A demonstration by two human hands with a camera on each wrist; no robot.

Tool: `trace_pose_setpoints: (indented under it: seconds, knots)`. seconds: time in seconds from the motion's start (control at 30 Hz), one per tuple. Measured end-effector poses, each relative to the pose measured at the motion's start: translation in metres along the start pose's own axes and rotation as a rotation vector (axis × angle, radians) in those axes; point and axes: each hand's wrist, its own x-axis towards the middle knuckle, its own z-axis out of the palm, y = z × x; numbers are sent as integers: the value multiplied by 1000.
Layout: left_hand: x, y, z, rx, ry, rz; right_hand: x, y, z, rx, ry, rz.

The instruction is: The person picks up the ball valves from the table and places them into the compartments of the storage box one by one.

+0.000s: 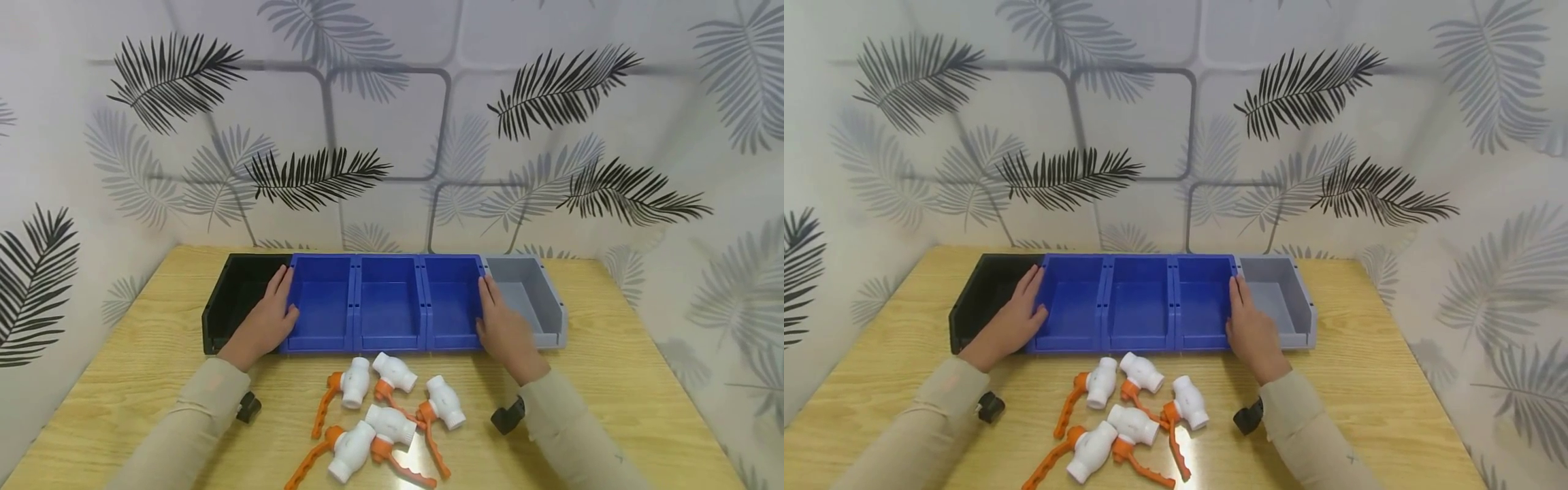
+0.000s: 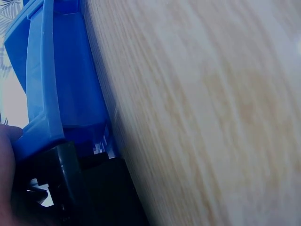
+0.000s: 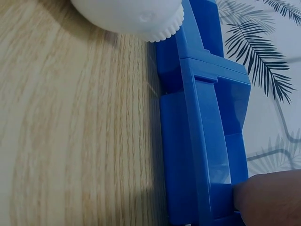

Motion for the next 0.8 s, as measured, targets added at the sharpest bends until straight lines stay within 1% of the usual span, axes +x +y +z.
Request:
trace_pose_setpoints:
  seconds: [0.13,0.33,0.53,0.8]
  knots:
    - [0,2,-2,-15,-3,9,-2,0,-2,4,17,-7]
    - [-2,4,-4,-19,1,4,-3,1,1,-8,49,-20]
    - [-2,1,-2,-13,-7,5,-2,0,0,-9,43,-35]
    - [3,0,-2,-23,1,27,0,1,1,-17,25,-23]
